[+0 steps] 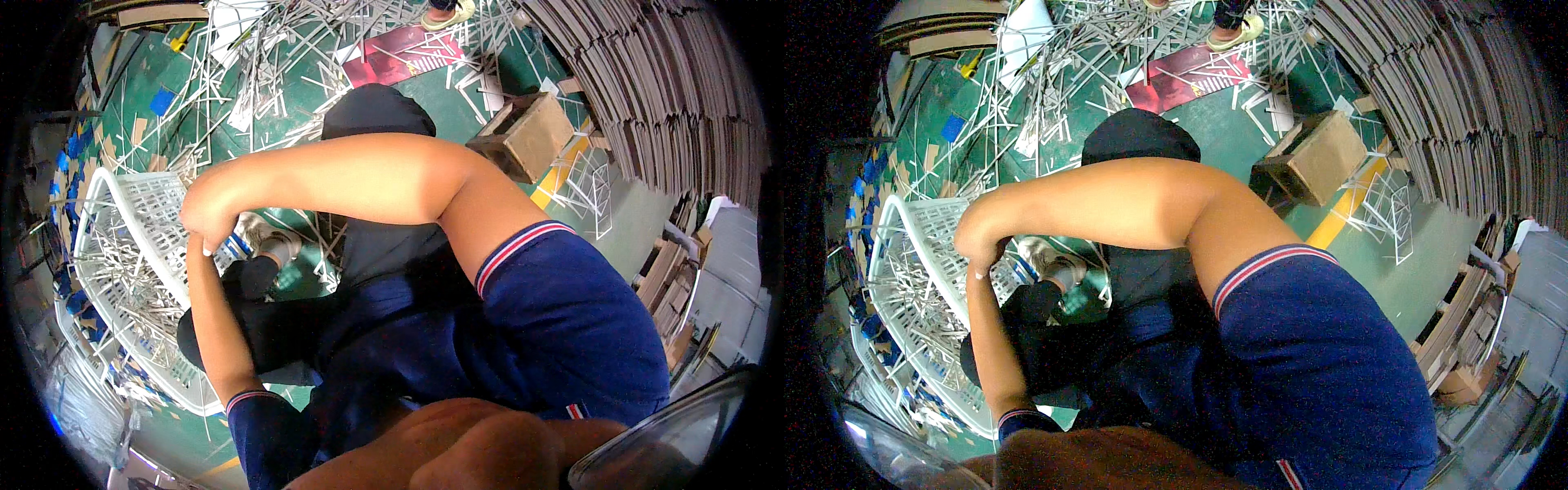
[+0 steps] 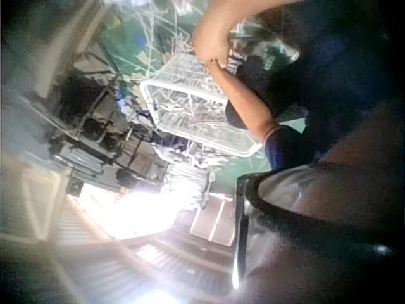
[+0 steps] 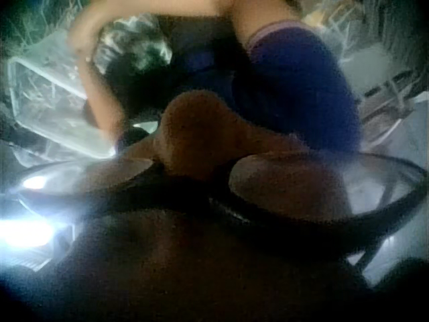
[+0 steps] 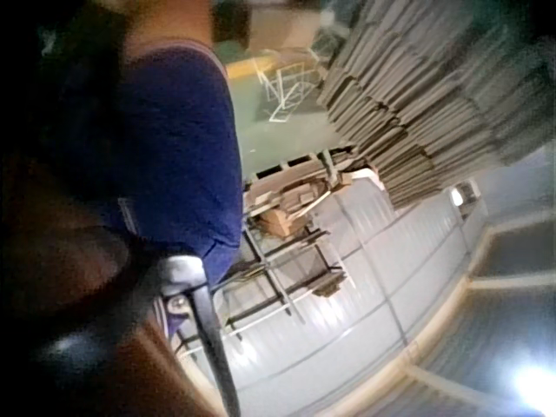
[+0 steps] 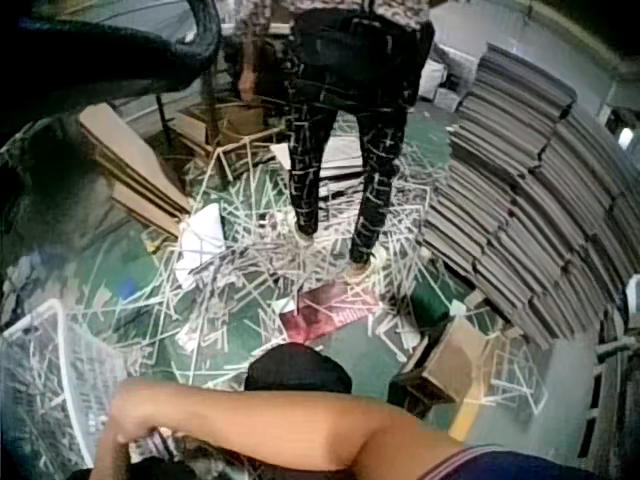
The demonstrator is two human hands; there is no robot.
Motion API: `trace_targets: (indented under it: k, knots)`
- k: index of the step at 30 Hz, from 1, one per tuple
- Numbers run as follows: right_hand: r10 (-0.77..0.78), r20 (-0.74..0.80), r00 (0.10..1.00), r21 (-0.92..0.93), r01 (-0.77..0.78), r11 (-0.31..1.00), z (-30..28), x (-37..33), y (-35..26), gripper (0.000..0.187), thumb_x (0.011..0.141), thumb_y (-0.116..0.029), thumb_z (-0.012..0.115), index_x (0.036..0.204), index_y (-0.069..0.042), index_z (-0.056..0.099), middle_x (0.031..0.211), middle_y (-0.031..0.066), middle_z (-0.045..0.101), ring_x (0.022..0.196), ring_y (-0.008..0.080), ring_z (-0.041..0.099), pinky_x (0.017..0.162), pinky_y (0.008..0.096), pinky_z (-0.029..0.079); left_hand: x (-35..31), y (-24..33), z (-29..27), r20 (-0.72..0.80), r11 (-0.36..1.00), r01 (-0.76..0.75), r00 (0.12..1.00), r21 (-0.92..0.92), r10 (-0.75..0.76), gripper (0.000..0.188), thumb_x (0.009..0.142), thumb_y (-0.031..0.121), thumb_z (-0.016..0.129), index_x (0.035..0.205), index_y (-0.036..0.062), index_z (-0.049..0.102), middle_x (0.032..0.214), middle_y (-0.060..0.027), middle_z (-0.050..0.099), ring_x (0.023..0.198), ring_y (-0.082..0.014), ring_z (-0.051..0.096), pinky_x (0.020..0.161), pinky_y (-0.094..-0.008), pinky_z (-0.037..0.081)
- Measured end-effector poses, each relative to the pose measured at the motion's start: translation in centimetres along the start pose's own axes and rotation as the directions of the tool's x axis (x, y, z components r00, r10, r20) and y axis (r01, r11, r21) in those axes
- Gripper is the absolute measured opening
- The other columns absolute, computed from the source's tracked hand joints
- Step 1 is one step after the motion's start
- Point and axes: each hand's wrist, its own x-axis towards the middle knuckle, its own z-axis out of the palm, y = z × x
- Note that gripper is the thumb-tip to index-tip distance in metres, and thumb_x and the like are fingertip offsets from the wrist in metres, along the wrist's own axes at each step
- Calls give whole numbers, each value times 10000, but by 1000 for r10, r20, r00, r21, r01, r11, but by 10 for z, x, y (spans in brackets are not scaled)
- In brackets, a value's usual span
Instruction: The person assembles long white strips into rectangular frames by hand while sitting on the floor. They gather a bundle of strips, bend them to form corners, and place the finished frames into a white plastic basket.
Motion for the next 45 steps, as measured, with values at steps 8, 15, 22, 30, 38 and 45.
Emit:
trace_targets:
  k: [8, 15, 22, 30, 38, 45]
  knots:
    - [-84, -62, 995, -29, 82, 996, 3, 27, 6, 531, 887, -480, 700, 1004, 33, 773, 983, 257, 741, 944, 425, 715, 836, 528, 554, -1, -23, 4, 17, 999, 6, 1000, -31, -5, 460, 931, 213, 683, 1352, 47, 599, 1353, -172, 641, 1226, -258, 590, 1014, -360, 469]
    - [-5, 30, 1000, 38, 4, 999, -3, 42, -5, 552, 895, -497, 701, 1046, 28, 775, 1008, 228, 751, 939, 389, 714, 830, 508, 551, 5, -57, 14, 61, 997, 13, 998, -73, -8, 486, 947, 193, 679, 1398, 53, 562, 1398, -163, 612, 1266, -218, 556, 1042, -340, 449]
    - [37, 113, 993, 126, -51, 991, -23, 53, 0, 405, 901, -396, 734, 1138, -69, 762, 1122, 241, 719, 929, 281, 701, 858, 457, 541, 23, -116, 16, 120, 993, 8, 993, -119, 7, 515, 964, 173, 675, 1444, 58, 526, 1444, -154, 583, 1305, -179, 523, 1071, -319, 429]
    - [65, 53, 996, 120, -71, 990, -3, 85, 40, 589, 896, -506, 729, 1247, -33, 714, 1316, 200, 667, 1063, 353, 667, 866, 509, 544, 58, -141, 14, 199, 991, 1, 980, -134, 26, 553, 983, 150, 670, 1496, 65, 484, 1496, -144, 549, 1351, -134, 484, 1103, -296, 406]
    - [157, 31, 987, 226, -160, 961, 5, 91, 82, 612, 934, -513, 687, 1194, 40, 724, 1158, 227, 726, 1019, 373, 696, 810, 485, 558, 33, -45, 18, 133, 993, 15, 991, -120, 1, 445, 1020, 212, 644, 1390, -23, 564, 1330, -129, 654, 1151, -234, 658, 955, -381, 538]
    - [176, 97, 980, 151, -189, 970, -3, 65, 77, 694, 954, -548, 663, 1393, -15, 600, 1398, 170, 628, 1080, 320, 654, 863, 490, 555, 24, -11, 21, 65, 995, -98, 993, -2, 98, 364, 987, 211, 662, 1268, -18, 684, 1242, -147, 712, 1064, -236, 673, 931, -353, 526]
